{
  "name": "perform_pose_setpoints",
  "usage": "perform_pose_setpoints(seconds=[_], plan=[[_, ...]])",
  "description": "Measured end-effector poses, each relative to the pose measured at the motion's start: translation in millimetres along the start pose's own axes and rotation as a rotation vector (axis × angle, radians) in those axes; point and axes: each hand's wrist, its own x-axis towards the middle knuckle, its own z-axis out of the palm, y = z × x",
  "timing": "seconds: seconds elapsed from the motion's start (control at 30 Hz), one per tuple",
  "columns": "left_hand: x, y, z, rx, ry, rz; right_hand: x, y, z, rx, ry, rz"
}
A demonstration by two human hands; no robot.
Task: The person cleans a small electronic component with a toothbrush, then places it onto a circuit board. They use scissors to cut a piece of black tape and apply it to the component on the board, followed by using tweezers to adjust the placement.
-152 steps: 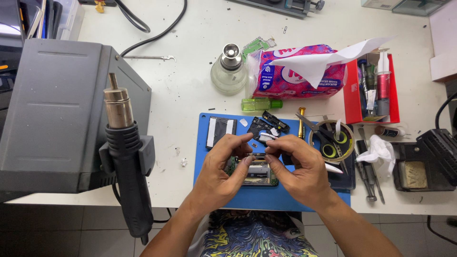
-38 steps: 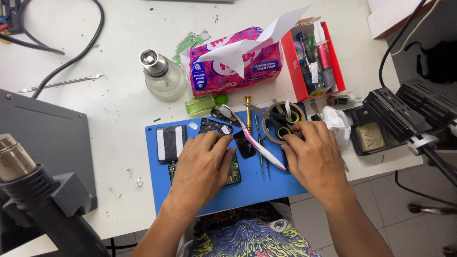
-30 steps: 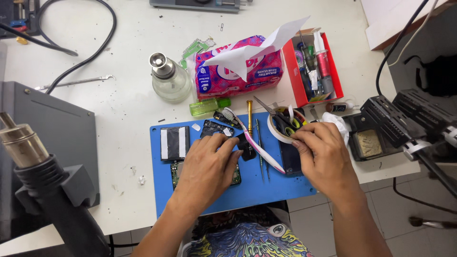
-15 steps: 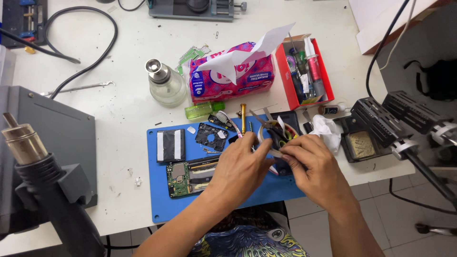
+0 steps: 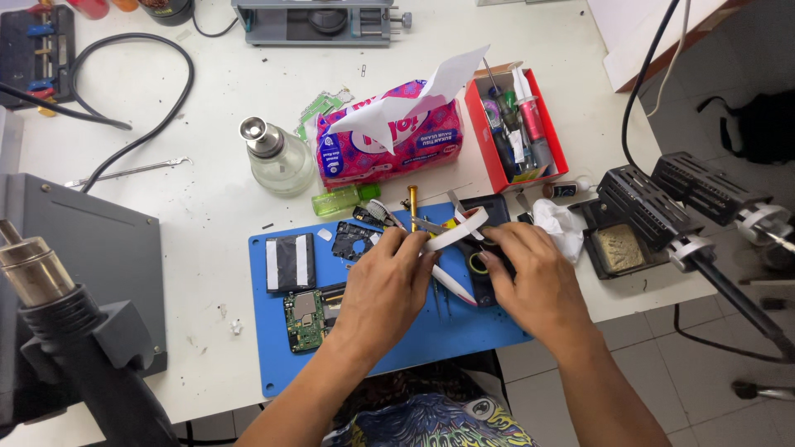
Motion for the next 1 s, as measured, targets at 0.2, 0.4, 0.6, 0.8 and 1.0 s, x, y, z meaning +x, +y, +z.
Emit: perform_pose_setpoints(seconds=[0.2, 0.4, 0.6, 0.8, 1.0], plan=[[0, -7, -4, -0.054, 0.029, -0.06, 6, 5, 11, -0.117, -0.026, -0.004], [0, -8, -6, -0.121, 0.087, -0.062, 10, 5, 5, -0.144, -0.18, 0.022], [5, -5, -35, -0.235, 0.243, -0.044, 2, -8, -26, -0.159, -0.219, 0.028], [10, 1, -50, -0.567, 0.207, -0.218, -9, 5, -46, 0.099, -0.362, 0.129], [6, 1, -46, -0.551, 0.231, -0.226, -9, 12, -43, 0.383, -0.298, 0.282]])
